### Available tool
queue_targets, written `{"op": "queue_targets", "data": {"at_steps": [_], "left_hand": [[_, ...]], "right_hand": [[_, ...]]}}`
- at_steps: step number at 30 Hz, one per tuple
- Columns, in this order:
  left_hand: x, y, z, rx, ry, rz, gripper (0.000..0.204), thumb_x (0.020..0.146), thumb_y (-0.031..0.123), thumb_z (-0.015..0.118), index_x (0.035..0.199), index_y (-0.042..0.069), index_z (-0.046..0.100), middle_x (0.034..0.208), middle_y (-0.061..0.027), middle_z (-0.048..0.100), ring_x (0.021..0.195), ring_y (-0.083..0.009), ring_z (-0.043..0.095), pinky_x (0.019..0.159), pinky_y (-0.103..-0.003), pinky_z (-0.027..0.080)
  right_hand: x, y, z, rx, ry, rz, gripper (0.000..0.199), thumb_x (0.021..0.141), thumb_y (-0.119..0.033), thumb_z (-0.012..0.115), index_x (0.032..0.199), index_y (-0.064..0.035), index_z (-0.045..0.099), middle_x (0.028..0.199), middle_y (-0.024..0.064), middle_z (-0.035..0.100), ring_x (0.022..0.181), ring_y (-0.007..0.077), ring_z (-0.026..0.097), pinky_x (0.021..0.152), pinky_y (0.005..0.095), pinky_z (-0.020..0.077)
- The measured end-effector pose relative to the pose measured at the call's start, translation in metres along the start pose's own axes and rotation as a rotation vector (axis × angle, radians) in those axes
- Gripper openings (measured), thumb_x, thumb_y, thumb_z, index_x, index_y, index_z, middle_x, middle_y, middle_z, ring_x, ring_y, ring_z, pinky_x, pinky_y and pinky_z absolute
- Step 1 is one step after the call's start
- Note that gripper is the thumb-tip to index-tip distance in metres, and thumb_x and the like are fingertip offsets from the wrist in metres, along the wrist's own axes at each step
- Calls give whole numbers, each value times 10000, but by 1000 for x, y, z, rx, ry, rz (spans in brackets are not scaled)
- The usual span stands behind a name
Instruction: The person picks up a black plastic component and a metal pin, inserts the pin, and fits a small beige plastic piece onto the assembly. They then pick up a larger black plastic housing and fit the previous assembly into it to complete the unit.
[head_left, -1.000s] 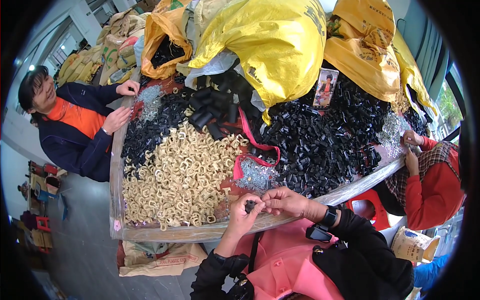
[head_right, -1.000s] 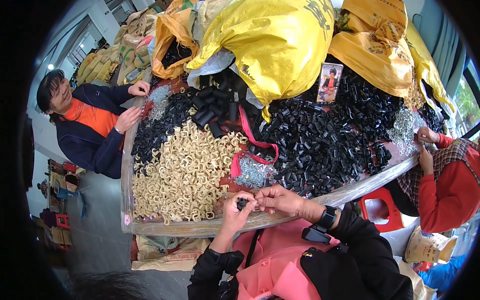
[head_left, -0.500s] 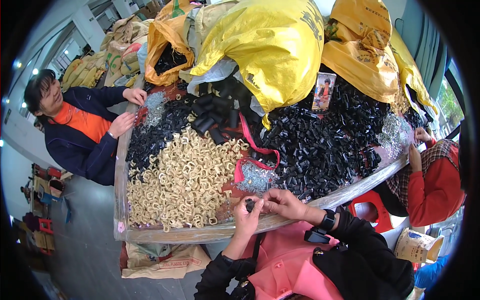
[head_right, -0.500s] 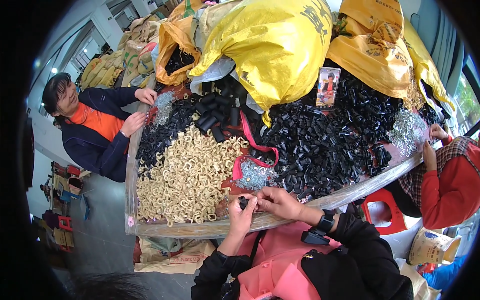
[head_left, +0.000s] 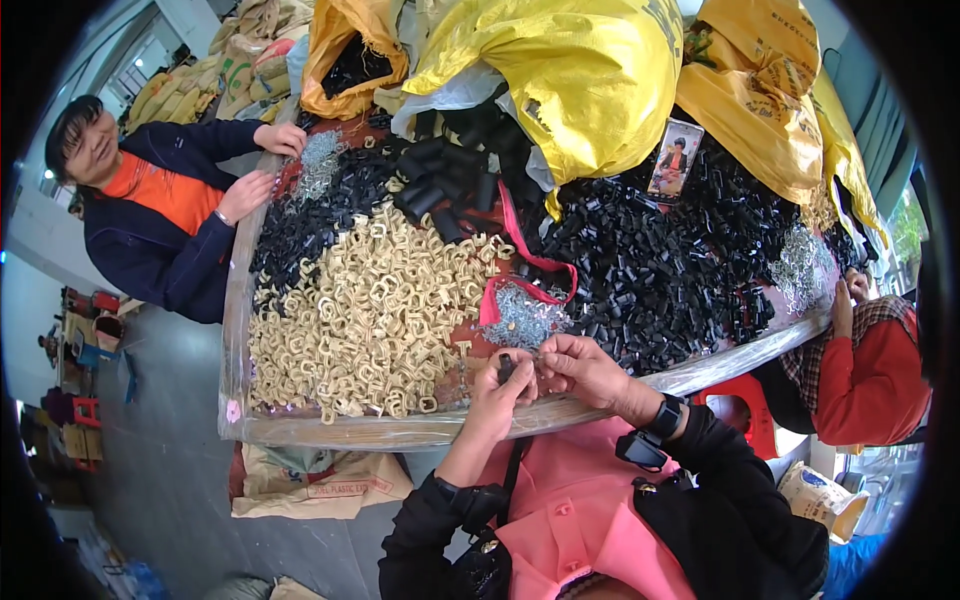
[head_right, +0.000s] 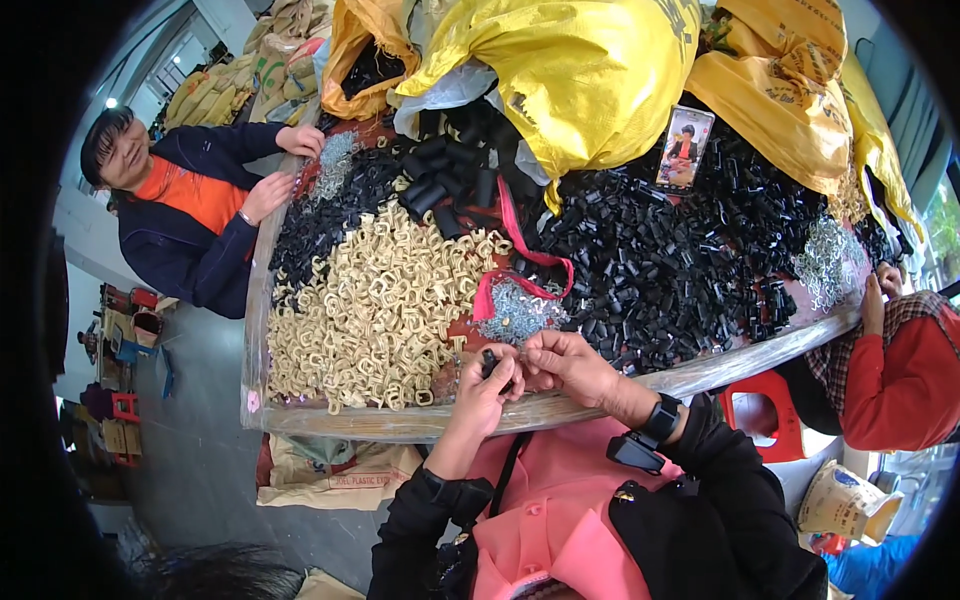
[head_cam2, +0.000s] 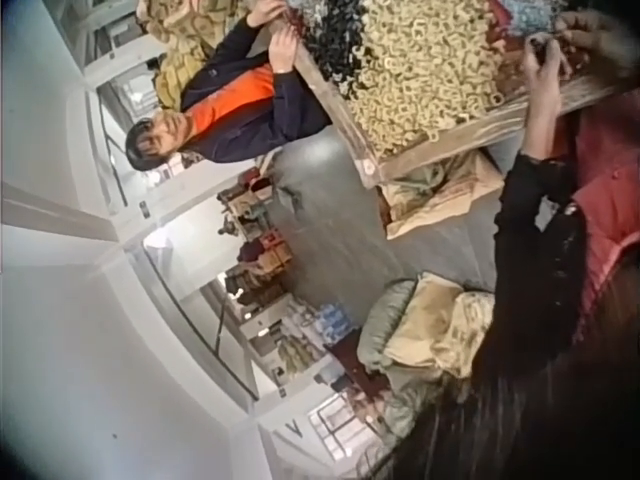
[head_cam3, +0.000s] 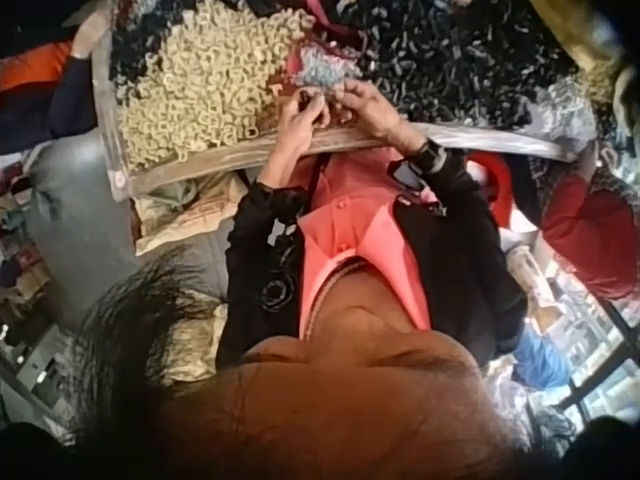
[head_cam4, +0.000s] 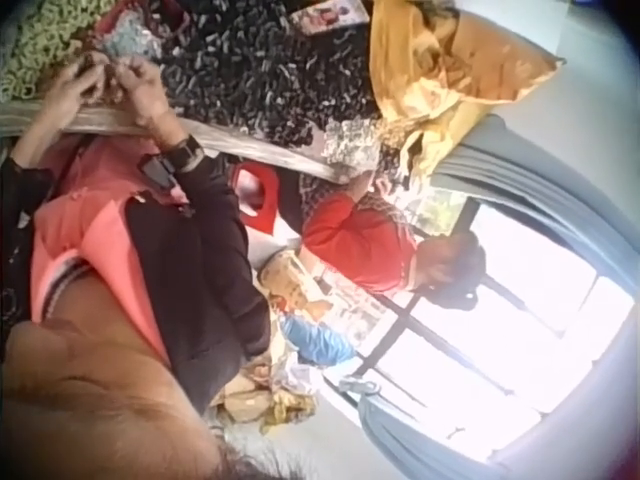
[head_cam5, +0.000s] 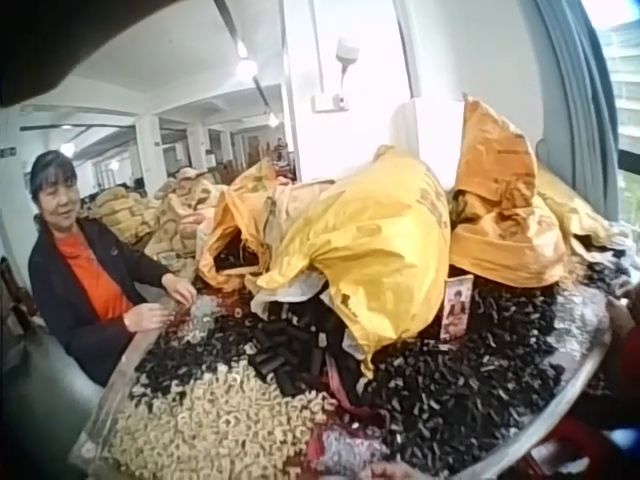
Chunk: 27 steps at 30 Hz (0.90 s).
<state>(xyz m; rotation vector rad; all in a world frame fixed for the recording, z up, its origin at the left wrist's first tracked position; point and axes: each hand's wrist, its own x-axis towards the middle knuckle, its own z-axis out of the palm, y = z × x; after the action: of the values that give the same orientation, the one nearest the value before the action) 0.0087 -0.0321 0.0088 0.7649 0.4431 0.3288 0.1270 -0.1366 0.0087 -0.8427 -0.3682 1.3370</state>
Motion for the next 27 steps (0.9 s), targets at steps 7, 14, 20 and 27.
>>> {"op": "queue_targets", "data": {"at_steps": [7, 14, 20, 27], "left_hand": [[-1, -10, -2, 473, -26, 234, 104, 790, 89, 598, 853, 23, 547, 663, -12, 540, 566, -68, 489, 501, -194, 394], [-1, -11, -1, 662, 95, 347, 65, 793, 69, 585, 781, 13, 554, 648, -9, 546, 575, -59, 493, 532, -191, 405], [10, -10, 0, 483, 166, 115, 83, 808, 103, 564, 817, 25, 538, 656, -6, 541, 556, -83, 493, 508, -205, 403], [5, -1, -5, -155, -30, -183, 224, 871, 188, 454, 1040, 40, 450, 797, -45, 538, 613, -145, 509, 541, -237, 415]], "right_hand": [[-12, 0, 1, -123, 38, 65, 139, 856, -173, 516, 847, -35, 527, 706, 3, 521, 569, 64, 442, 511, 180, 356], [-6, 9, 2, -83, 38, 32, 137, 867, -163, 500, 830, -33, 526, 706, 4, 524, 571, 57, 445, 506, 171, 348], [-2, -1, 10, -499, 135, -104, 150, 893, -141, 442, 826, -25, 510, 709, 7, 528, 615, 69, 495, 525, 199, 395], [-8, -17, 2, -974, 87, -284, 97, 829, -107, 504, 788, -20, 514, 730, 71, 540, 628, 201, 537, 556, 298, 428]]}}
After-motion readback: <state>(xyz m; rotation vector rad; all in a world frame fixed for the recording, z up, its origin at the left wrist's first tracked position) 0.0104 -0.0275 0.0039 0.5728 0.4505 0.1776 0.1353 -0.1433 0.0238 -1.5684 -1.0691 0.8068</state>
